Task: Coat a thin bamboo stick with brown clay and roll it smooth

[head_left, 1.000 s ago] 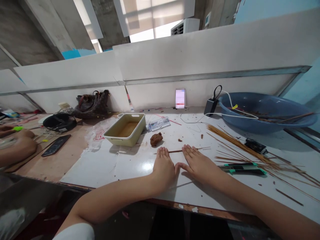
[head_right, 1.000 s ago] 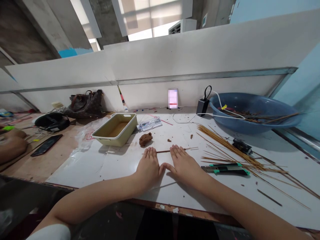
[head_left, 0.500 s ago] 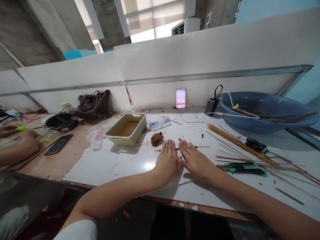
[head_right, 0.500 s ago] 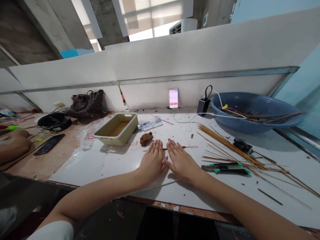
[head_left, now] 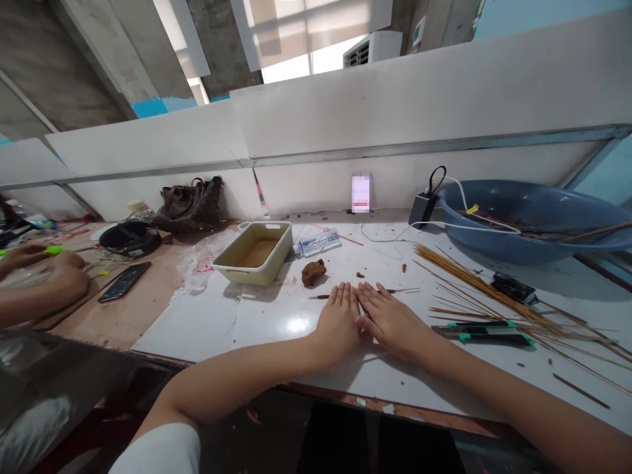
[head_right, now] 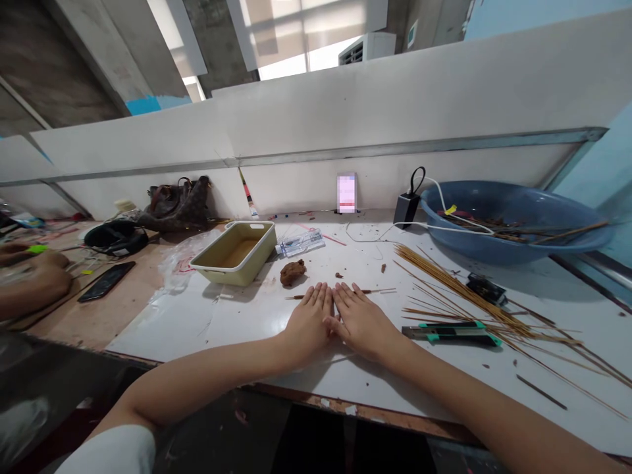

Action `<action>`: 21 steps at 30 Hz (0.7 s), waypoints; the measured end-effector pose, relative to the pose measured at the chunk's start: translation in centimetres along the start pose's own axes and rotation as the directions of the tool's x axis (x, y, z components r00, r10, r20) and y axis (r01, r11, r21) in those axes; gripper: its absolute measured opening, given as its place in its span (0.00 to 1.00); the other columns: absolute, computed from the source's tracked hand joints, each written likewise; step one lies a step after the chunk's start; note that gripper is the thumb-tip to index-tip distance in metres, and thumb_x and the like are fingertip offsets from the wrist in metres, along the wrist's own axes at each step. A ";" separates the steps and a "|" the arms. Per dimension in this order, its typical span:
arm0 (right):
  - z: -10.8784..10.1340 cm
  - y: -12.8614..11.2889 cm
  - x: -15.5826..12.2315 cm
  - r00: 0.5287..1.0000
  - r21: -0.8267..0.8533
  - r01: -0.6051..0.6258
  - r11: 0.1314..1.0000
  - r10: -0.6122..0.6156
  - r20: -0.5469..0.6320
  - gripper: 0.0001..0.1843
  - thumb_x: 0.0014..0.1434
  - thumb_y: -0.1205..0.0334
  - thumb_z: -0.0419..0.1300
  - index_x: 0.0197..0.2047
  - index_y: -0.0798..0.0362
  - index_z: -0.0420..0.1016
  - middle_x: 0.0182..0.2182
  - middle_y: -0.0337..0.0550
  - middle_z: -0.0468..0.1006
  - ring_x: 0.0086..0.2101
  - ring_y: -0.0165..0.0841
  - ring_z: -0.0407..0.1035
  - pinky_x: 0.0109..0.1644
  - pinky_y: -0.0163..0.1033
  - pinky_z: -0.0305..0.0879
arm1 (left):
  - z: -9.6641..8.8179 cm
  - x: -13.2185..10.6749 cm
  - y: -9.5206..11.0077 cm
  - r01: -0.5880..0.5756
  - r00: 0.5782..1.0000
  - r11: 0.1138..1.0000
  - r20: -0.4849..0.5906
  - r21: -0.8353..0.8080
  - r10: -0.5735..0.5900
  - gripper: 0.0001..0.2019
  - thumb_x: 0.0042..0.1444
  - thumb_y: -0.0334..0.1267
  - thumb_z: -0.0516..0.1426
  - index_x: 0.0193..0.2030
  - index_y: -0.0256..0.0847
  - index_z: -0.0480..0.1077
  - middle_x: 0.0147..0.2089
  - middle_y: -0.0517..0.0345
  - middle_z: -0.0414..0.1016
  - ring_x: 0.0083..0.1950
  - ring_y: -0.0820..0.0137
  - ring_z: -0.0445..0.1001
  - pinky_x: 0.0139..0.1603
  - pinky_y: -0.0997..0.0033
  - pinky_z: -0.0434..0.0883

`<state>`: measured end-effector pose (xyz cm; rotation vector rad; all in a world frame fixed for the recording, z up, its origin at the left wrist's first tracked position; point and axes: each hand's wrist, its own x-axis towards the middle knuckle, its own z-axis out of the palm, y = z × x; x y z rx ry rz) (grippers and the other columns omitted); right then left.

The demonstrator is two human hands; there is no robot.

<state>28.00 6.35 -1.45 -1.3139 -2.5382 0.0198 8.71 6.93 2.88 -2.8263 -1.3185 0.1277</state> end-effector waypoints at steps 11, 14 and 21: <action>-0.3 -0.4 -0.1 1.000 -0.038 -0.012 0.999 0.013 0.023 0.41 0.82 0.42 0.44 0.79 0.69 0.64 0.76 0.70 0.65 0.76 0.52 0.60 0.81 0.64 0.56 | 1.3 -0.3 -0.3 0.023 0.998 0.999 -0.059 -0.025 -0.024 0.38 0.75 0.46 0.47 0.82 0.18 0.55 0.83 0.26 0.56 0.86 0.47 0.55 0.85 0.47 0.52; -0.9 0.0 0.6 0.998 -0.038 -0.047 0.998 0.049 0.051 0.36 0.83 0.50 0.43 0.80 0.68 0.63 0.77 0.68 0.63 0.77 0.52 0.58 0.80 0.64 0.59 | 0.8 0.4 -0.8 0.075 0.995 0.996 -0.059 -0.048 -0.077 0.36 0.77 0.45 0.43 0.82 0.19 0.56 0.83 0.27 0.56 0.86 0.49 0.56 0.85 0.47 0.54; -1.6 -0.9 -0.1 0.999 -0.082 -0.005 0.997 0.009 0.044 0.35 0.82 0.49 0.48 0.76 0.70 0.68 0.73 0.72 0.68 0.74 0.54 0.64 0.80 0.65 0.57 | 1.0 -0.9 -0.1 0.053 0.998 0.997 -0.042 -0.053 -0.056 0.37 0.76 0.47 0.45 0.81 0.16 0.56 0.83 0.25 0.55 0.86 0.47 0.54 0.85 0.46 0.53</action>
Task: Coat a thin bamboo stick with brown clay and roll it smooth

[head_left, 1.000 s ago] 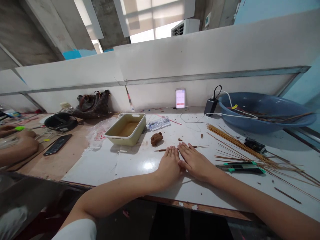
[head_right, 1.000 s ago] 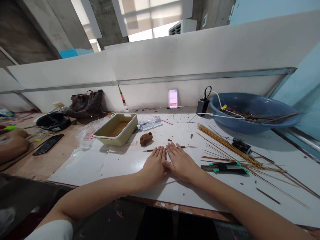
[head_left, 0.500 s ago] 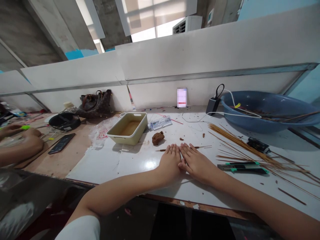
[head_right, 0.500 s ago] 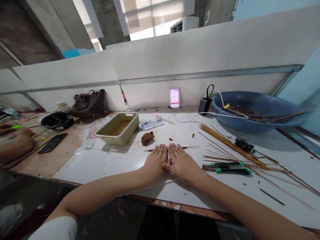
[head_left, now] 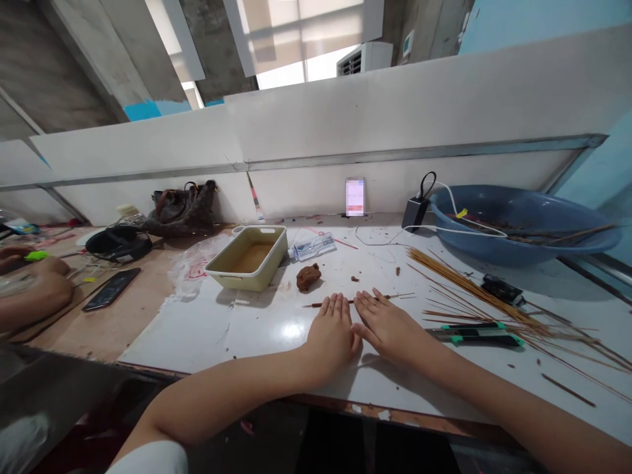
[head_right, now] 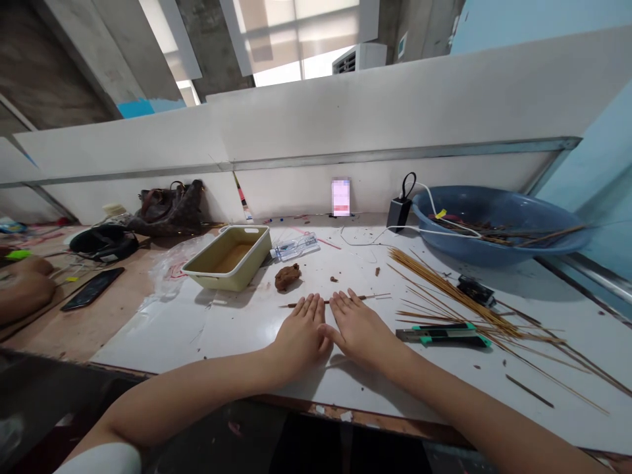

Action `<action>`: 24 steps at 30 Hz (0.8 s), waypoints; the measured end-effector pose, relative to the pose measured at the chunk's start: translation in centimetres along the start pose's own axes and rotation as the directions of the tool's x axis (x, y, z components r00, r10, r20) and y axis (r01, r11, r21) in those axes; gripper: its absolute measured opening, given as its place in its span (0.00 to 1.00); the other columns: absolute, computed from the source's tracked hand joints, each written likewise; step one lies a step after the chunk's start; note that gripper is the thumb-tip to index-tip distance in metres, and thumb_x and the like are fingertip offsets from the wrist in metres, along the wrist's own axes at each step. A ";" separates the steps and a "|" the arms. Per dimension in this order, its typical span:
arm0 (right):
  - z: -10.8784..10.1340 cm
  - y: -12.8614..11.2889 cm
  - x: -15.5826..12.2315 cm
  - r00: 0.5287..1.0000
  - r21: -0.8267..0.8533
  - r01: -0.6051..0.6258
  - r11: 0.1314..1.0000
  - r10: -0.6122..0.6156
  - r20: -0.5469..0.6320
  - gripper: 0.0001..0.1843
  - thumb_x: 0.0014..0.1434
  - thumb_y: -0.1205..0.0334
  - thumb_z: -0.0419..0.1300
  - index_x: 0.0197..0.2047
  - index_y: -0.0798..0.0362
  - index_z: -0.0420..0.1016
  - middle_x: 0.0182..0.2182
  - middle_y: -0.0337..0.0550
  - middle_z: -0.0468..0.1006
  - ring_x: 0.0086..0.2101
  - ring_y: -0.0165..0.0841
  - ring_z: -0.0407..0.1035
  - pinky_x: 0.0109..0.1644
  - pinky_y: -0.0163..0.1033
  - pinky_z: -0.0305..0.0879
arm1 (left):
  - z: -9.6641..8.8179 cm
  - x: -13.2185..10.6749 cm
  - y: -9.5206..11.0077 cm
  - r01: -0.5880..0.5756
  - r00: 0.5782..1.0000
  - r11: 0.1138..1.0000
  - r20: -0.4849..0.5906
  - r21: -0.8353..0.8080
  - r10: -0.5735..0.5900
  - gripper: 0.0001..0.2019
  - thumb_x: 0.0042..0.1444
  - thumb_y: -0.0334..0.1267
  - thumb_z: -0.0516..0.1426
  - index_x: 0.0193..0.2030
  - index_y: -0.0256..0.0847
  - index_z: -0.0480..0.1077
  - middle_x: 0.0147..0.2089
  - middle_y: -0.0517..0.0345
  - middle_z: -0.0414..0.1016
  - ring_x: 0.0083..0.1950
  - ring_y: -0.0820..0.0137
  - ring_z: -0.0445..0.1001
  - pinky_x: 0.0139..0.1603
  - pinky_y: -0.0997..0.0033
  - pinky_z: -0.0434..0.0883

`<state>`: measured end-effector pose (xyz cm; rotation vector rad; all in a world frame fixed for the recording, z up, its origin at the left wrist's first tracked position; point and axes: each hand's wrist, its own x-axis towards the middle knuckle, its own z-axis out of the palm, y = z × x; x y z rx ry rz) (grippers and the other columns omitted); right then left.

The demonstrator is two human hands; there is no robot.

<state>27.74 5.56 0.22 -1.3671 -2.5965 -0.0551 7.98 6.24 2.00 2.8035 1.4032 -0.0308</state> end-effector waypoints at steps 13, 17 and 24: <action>1.0 -0.6 -0.4 0.999 0.037 -0.032 0.999 0.033 -0.036 0.38 0.82 0.47 0.47 0.79 0.71 0.63 0.75 0.73 0.64 0.76 0.54 0.59 0.81 0.65 0.56 | 0.2 -0.2 -0.3 -0.018 1.000 0.999 -0.023 0.032 0.019 0.36 0.77 0.46 0.44 0.82 0.19 0.57 0.82 0.25 0.57 0.85 0.46 0.57 0.84 0.44 0.55; 1.6 -0.7 -0.3 1.000 0.112 -0.015 0.994 0.017 -0.018 0.41 0.82 0.42 0.45 0.84 0.64 0.53 0.80 0.65 0.55 0.79 0.51 0.51 0.82 0.65 0.54 | 0.4 -0.2 -0.4 -0.023 0.999 0.999 -0.023 0.039 0.024 0.36 0.77 0.46 0.43 0.82 0.18 0.56 0.82 0.24 0.56 0.85 0.46 0.56 0.85 0.44 0.54; 1.1 0.2 1.0 0.999 0.127 -0.035 0.991 0.035 0.005 0.41 0.82 0.41 0.43 0.84 0.63 0.55 0.80 0.64 0.56 0.79 0.51 0.51 0.82 0.66 0.51 | -0.2 1.2 -0.8 0.009 1.000 0.999 -0.008 0.048 -0.009 0.37 0.78 0.47 0.44 0.82 0.18 0.54 0.84 0.26 0.53 0.86 0.47 0.53 0.85 0.48 0.52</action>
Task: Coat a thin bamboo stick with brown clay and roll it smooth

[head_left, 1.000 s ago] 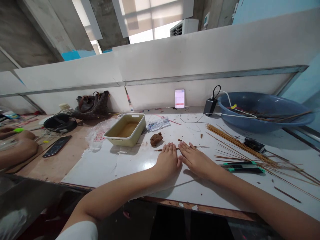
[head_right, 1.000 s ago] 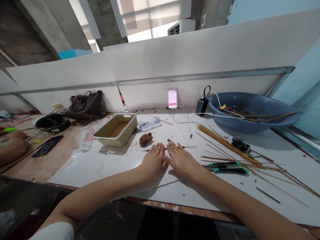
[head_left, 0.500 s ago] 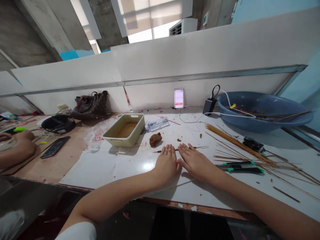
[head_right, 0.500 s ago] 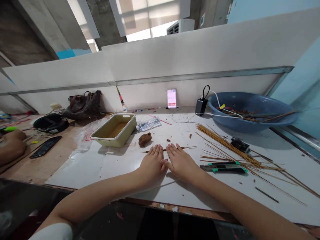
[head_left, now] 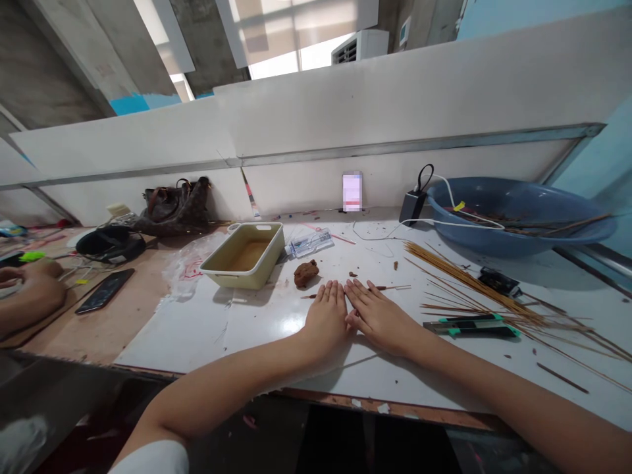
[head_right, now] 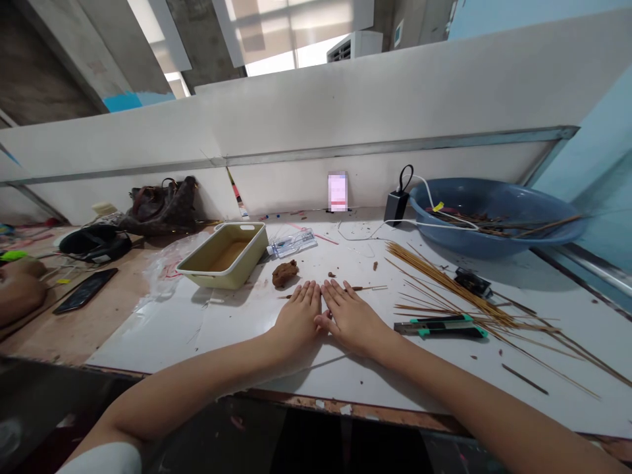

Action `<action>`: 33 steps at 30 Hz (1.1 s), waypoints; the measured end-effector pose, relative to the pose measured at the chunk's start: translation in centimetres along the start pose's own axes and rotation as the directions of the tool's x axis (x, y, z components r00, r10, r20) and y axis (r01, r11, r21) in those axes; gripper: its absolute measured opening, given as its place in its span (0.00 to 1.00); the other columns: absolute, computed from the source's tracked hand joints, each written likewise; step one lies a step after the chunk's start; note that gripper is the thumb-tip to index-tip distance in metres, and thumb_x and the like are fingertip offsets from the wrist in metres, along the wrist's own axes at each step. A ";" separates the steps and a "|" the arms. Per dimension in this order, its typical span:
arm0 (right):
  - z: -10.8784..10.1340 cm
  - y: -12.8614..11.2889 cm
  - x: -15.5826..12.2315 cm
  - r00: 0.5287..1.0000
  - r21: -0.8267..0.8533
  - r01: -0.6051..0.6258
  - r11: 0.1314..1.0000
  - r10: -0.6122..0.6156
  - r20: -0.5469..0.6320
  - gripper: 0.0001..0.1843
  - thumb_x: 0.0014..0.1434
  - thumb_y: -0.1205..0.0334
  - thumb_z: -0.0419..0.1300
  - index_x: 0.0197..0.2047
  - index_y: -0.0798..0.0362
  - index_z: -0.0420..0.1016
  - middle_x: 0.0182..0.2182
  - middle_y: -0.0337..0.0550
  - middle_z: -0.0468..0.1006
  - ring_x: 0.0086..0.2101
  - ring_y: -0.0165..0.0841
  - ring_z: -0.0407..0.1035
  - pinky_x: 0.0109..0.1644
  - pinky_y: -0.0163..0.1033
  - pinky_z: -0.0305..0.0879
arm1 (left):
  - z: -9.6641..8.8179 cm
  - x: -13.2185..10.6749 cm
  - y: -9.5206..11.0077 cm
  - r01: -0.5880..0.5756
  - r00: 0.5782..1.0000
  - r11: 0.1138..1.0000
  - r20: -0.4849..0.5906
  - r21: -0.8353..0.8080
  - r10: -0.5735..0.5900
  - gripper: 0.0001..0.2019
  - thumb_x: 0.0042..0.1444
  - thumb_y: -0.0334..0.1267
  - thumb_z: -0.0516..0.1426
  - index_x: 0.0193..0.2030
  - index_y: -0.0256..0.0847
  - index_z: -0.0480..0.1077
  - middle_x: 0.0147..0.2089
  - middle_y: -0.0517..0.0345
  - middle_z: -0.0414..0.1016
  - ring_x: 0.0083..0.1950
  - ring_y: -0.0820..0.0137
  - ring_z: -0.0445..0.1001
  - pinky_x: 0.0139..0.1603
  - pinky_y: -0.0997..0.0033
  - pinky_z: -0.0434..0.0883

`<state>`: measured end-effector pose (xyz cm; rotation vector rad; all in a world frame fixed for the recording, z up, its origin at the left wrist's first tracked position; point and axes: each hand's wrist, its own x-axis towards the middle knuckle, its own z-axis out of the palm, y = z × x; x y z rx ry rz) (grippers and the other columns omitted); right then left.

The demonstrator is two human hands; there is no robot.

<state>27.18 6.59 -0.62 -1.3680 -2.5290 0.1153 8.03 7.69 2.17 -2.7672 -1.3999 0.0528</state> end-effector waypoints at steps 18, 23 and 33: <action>0.5 0.8 -1.1 0.997 -0.087 0.014 0.996 -0.020 -0.076 0.42 0.81 0.44 0.49 0.85 0.65 0.51 0.78 0.69 0.59 0.78 0.55 0.55 0.80 0.67 0.56 | -0.5 0.0 -0.1 0.016 1.000 1.000 -0.024 -0.006 -0.016 0.35 0.78 0.45 0.42 0.80 0.16 0.58 0.81 0.24 0.59 0.85 0.48 0.58 0.84 0.50 0.55; 0.8 0.8 -1.7 0.999 -0.089 0.011 0.996 -0.015 -0.052 0.43 0.81 0.41 0.47 0.83 0.66 0.57 0.76 0.70 0.63 0.76 0.56 0.59 0.79 0.66 0.58 | 0.4 -0.9 0.2 0.026 0.999 1.000 -0.029 -0.016 -0.026 0.36 0.76 0.45 0.44 0.81 0.17 0.57 0.82 0.24 0.58 0.84 0.46 0.58 0.84 0.45 0.56; -0.8 1.6 -0.7 1.000 -0.086 0.001 0.996 -0.001 0.009 0.43 0.82 0.41 0.42 0.80 0.70 0.61 0.77 0.71 0.61 0.77 0.54 0.57 0.80 0.64 0.57 | 0.2 0.8 -0.4 0.083 0.996 0.995 -0.041 -0.046 -0.085 0.34 0.77 0.44 0.43 0.80 0.18 0.59 0.80 0.24 0.61 0.84 0.46 0.59 0.84 0.44 0.56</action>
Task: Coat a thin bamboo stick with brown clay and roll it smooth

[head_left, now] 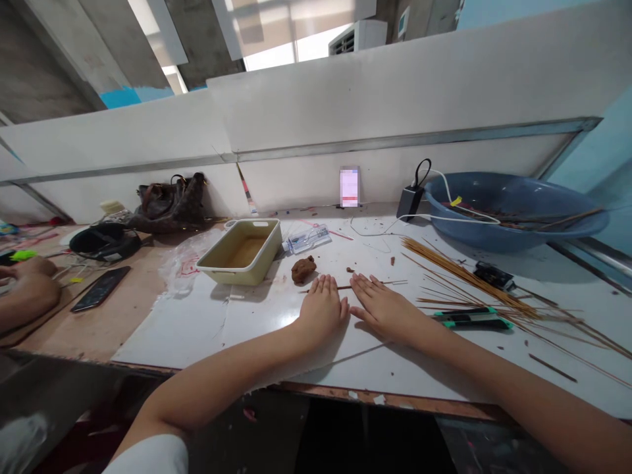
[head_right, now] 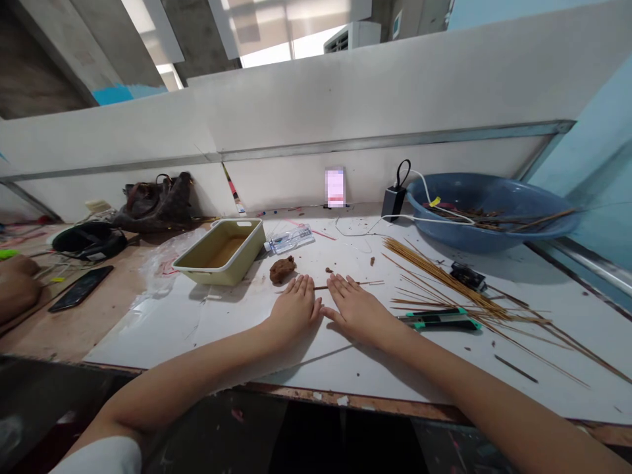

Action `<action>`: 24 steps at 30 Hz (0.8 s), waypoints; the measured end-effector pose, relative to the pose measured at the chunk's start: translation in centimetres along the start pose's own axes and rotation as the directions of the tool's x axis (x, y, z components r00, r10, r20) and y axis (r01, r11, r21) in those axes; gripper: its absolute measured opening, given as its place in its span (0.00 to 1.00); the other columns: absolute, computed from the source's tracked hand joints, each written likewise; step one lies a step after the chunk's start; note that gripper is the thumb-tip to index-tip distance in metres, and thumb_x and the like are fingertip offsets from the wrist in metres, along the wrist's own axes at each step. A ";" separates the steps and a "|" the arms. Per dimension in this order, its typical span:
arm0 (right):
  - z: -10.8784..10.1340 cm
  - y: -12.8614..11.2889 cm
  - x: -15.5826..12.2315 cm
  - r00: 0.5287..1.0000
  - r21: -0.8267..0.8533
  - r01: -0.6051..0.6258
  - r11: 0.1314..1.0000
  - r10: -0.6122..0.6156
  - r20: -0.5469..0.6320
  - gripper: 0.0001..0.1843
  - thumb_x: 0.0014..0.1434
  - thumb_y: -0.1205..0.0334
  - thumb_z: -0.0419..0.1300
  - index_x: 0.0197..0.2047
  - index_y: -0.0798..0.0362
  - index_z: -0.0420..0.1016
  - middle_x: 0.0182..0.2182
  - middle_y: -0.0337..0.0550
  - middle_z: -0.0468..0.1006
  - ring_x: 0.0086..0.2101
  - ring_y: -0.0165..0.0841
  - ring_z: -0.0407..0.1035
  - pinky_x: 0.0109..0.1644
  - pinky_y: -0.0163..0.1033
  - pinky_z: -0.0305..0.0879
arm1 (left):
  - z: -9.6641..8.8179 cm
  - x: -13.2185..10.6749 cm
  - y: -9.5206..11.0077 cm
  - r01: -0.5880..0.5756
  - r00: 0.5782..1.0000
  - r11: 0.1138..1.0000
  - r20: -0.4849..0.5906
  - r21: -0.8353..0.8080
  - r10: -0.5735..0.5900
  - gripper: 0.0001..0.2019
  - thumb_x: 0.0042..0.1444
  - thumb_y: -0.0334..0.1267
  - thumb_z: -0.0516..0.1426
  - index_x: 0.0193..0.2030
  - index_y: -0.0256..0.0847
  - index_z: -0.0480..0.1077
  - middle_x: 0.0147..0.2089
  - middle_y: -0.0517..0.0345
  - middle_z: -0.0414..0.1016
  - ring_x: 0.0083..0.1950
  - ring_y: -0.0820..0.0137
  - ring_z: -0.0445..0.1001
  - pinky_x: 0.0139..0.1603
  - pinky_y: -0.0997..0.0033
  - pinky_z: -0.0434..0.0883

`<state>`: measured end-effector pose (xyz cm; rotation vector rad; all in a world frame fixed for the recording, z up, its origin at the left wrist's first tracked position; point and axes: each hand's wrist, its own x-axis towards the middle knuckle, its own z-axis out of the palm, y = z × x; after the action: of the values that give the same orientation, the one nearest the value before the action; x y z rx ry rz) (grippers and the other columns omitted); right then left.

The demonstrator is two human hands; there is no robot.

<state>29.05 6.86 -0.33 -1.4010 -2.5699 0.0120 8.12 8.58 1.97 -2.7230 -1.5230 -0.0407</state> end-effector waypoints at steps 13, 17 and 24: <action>0.6 0.4 0.1 1.000 0.009 -0.018 1.000 0.018 0.000 0.46 0.81 0.36 0.41 0.81 0.69 0.60 0.77 0.70 0.62 0.77 0.53 0.56 0.82 0.61 0.54 | -0.1 0.1 -0.2 0.065 0.997 0.992 0.031 0.111 -0.069 0.37 0.79 0.47 0.41 0.79 0.11 0.58 0.80 0.21 0.60 0.83 0.46 0.61 0.85 0.49 0.54; 0.0 -0.1 -0.4 1.000 -0.006 -0.006 1.000 0.006 0.005 0.47 0.81 0.36 0.42 0.79 0.72 0.63 0.76 0.73 0.63 0.76 0.55 0.59 0.80 0.62 0.57 | 0.2 -1.0 0.2 0.055 0.998 0.993 0.023 0.105 -0.058 0.40 0.78 0.52 0.42 0.79 0.12 0.59 0.80 0.21 0.61 0.83 0.44 0.60 0.85 0.46 0.54; 0.5 -0.3 -0.7 0.999 -0.002 -0.009 1.000 0.008 -0.034 0.45 0.81 0.36 0.45 0.80 0.67 0.63 0.75 0.71 0.67 0.75 0.56 0.62 0.80 0.62 0.58 | 0.9 -1.2 -0.1 0.054 0.998 0.990 0.010 0.134 -0.055 0.38 0.79 0.50 0.42 0.78 0.14 0.62 0.77 0.23 0.66 0.82 0.43 0.63 0.84 0.45 0.55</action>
<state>29.08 6.16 -0.87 -1.4007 -2.5372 -0.0131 7.42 7.63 1.03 -2.5842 -1.5436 0.0765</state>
